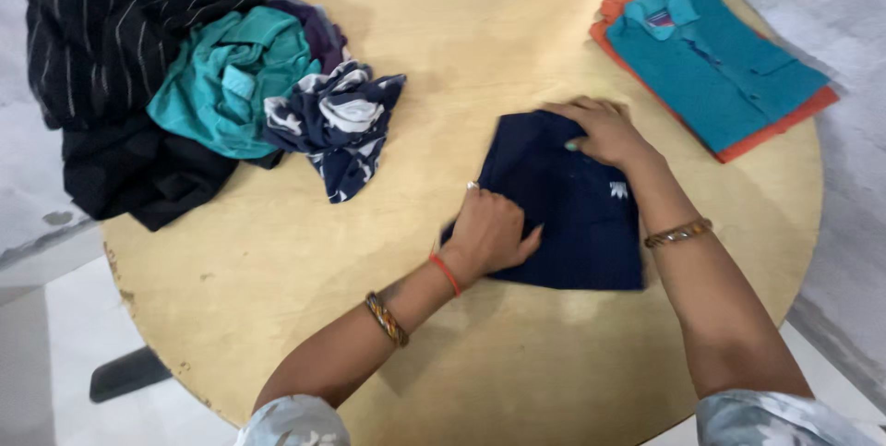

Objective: The person folds several garments on a round wooden table. They smooth and fold a dark blue long-sleeved shirt, then a patterned top, and finally a teal checkered shirt, stacking each folded item on the right side of the table.

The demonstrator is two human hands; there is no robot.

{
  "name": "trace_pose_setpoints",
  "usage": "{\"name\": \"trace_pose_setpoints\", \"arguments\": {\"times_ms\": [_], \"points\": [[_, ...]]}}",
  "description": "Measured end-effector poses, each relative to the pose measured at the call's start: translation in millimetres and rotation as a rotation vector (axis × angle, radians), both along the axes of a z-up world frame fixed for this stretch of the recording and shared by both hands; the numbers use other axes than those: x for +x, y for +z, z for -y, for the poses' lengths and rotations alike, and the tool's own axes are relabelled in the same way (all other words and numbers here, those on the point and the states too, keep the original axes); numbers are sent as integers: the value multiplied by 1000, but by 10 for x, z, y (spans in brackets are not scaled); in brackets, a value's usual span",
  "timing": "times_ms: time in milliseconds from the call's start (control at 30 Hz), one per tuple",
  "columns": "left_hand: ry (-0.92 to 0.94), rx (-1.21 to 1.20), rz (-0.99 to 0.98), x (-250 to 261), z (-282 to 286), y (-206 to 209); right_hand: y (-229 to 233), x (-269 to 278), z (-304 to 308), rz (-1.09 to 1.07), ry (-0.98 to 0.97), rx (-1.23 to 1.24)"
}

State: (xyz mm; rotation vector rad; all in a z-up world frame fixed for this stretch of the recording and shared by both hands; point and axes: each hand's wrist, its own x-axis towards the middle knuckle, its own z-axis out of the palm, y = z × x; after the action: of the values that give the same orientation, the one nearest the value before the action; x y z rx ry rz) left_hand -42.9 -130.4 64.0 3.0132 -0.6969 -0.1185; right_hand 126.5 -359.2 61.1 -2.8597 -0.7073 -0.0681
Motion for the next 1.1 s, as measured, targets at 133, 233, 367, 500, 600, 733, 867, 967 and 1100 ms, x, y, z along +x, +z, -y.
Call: {"name": "trace_pose_setpoints", "arguments": {"times_ms": [133,233,367,500,600,733,867,967,1100], "points": [[234,-296,394,578,-189,-46,60,40,-184,186,50,164],[364,-461,496,1177,-445,-194,18,-6,-86,169,-93,276],[358,-617,113,1560,-570,-346,-77,-77,27,300,-134,312],[357,-646,207,1525,-470,-268,-139,-156,88,278,-312,409],[360,-612,293,1543,-296,-102,-100,-110,177,441,-400,412],[237,-431,685,1476,99,-227,-369,-208,21,567,-294,210],[18,-203,508,1231,384,-550,-649,-417,-259,272,-204,63],[52,-272,380,1066,417,-666,-700,-641,-226,226,-280,-11],[121,-320,362,1019,354,-598,-561,-778,-24,188,-374,-61]]}}
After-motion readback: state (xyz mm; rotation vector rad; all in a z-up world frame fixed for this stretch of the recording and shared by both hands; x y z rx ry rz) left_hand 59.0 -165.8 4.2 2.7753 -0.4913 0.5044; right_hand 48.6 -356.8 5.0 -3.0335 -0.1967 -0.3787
